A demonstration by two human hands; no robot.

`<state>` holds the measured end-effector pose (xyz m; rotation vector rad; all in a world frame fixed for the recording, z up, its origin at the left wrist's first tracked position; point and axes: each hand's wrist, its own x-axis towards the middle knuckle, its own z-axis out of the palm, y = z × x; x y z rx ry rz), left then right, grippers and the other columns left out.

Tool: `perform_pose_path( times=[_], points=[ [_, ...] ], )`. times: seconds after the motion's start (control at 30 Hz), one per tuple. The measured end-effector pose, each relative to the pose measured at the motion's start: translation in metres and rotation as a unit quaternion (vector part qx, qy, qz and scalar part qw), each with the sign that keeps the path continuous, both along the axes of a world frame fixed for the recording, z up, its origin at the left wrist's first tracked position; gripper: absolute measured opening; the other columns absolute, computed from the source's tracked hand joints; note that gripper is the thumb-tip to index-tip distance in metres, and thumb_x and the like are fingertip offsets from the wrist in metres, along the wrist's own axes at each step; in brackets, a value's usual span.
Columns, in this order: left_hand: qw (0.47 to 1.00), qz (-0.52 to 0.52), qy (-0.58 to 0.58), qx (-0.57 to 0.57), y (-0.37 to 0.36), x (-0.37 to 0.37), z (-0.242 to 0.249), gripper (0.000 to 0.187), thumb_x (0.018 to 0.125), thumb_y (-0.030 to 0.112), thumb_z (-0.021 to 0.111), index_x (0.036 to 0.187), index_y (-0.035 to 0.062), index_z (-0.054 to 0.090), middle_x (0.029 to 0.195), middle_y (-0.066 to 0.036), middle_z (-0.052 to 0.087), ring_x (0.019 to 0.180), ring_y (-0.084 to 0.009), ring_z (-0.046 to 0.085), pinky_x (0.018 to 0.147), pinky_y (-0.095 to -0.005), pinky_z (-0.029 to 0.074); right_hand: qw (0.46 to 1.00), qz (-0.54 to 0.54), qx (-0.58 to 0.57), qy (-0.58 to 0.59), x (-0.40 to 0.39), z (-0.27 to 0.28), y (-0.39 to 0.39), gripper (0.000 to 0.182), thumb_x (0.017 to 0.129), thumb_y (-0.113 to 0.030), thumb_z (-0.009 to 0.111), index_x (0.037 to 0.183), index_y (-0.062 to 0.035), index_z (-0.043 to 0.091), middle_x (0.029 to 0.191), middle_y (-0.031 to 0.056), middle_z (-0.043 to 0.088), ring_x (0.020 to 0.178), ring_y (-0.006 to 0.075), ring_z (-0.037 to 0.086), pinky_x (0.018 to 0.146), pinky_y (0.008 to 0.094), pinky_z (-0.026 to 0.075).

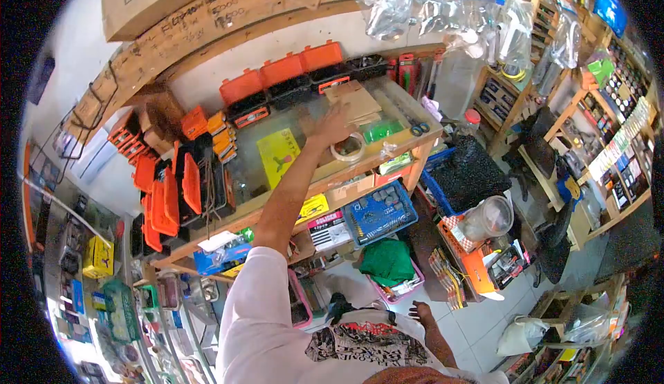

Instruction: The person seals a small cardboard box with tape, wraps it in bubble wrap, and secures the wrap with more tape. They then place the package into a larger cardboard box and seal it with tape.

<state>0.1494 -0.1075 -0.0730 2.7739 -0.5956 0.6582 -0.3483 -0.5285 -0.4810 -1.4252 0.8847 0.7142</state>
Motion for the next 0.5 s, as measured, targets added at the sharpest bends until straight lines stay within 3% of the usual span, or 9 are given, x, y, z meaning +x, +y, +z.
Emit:
perform_pose_path(
  times=[0.07, 0.1, 0.17, 0.2, 0.27, 0.33, 0.4, 0.5],
  points=[
    [0.991, 0.033, 0.125, -0.023, -0.015, -0.01, 0.041, 0.078, 0.088, 0.04, 0.067, 0.152, 0.007, 0.036, 0.149, -0.027, 0.044, 0.128, -0.0437, 0.053, 0.108, -0.0492, 0.043, 0.998, -0.056, -0.008, 0.004, -0.011, 0.017, 0.004, 0.048, 0.097, -0.03, 0.057, 0.136, -0.001, 0.055, 0.118, 0.0203, 0.069, 0.087, 0.0319, 0.071, 0.079, 0.0425, 0.056],
    [0.98, 0.051, 0.191, -0.033, -0.02, -0.016, 0.052, 0.079, 0.089, 0.04, 0.067, 0.153, 0.0073, 0.035, 0.148, -0.028, 0.045, 0.128, -0.0433, 0.053, 0.108, -0.0495, 0.044, 0.996, 0.038, -0.048, -0.063, -0.026, -0.03, -0.009, 0.046, 0.098, -0.028, 0.057, 0.134, -0.0002, 0.057, 0.118, 0.0197, 0.069, 0.089, 0.0308, 0.071, 0.08, 0.0417, 0.056],
    [0.989, 0.018, 0.144, -0.008, -0.013, -0.006, 0.046, 0.075, 0.091, 0.04, 0.065, 0.152, 0.0076, 0.036, 0.141, -0.028, 0.053, 0.124, -0.0432, 0.056, 0.105, -0.05, 0.046, 0.945, 0.2, -0.162, -0.202, -0.06, -0.144, -0.04, 0.042, 0.098, -0.025, 0.057, 0.13, 0.0016, 0.062, 0.117, 0.0185, 0.07, 0.092, 0.0285, 0.071, 0.083, 0.0399, 0.056],
    [0.993, 0.004, 0.117, 0.006, -0.009, -0.001, 0.045, 0.073, 0.092, 0.039, 0.064, 0.152, 0.0078, 0.036, 0.137, -0.028, 0.056, 0.122, -0.0431, 0.058, 0.103, -0.0502, 0.047, 0.939, 0.201, -0.2, -0.196, -0.071, -0.132, -0.04, 0.036, 0.096, -0.02, 0.06, 0.121, 0.0045, 0.067, 0.115, 0.0167, 0.072, 0.097, 0.0247, 0.071, 0.084, 0.0376, 0.057],
    [0.994, -0.015, 0.107, 0.033, -0.008, -0.005, 0.054, 0.07, 0.093, 0.036, 0.063, 0.151, 0.0075, 0.036, 0.124, -0.027, 0.063, 0.114, -0.0435, 0.062, 0.098, -0.051, 0.05, 0.966, 0.125, -0.2, -0.104, -0.095, -0.163, -0.051, 0.04, 0.091, -0.025, 0.064, 0.121, 0.0015, 0.068, 0.11, 0.0198, 0.072, 0.099, 0.0281, 0.071, 0.087, 0.0401, 0.056],
    [0.995, -0.03, 0.078, 0.062, -0.005, -0.006, 0.055, 0.065, 0.094, 0.032, 0.062, 0.149, 0.0065, 0.037, 0.112, -0.026, 0.068, 0.105, -0.0436, 0.066, 0.091, -0.051, 0.053, 0.975, 0.082, -0.203, -0.037, -0.117, -0.154, -0.061, 0.042, 0.089, -0.027, 0.067, 0.121, -0.0001, 0.068, 0.107, 0.0212, 0.072, 0.099, 0.0298, 0.071, 0.088, 0.0412, 0.056],
    [0.994, -0.043, 0.032, 0.095, -0.001, -0.005, 0.05, 0.059, 0.094, 0.026, 0.062, 0.144, 0.0048, 0.041, 0.102, -0.023, 0.071, 0.094, -0.0434, 0.069, 0.082, -0.0505, 0.057, 0.975, 0.087, -0.201, -0.028, -0.126, -0.15, -0.074, 0.041, 0.089, -0.027, 0.066, 0.121, -0.0002, 0.068, 0.106, 0.021, 0.072, 0.097, 0.0298, 0.071, 0.086, 0.0412, 0.056],
    [0.973, 0.033, -0.024, 0.227, 0.007, -0.016, 0.053, 0.047, 0.095, 0.019, 0.061, 0.137, 0.0034, 0.046, 0.093, -0.02, 0.071, 0.084, -0.0415, 0.07, 0.07, -0.0489, 0.058, 0.975, 0.099, -0.193, -0.05, -0.132, -0.131, -0.088, 0.04, 0.089, -0.026, 0.066, 0.12, -0.0003, 0.068, 0.105, 0.0207, 0.072, 0.094, 0.0298, 0.072, 0.082, 0.041, 0.057]
  ],
)
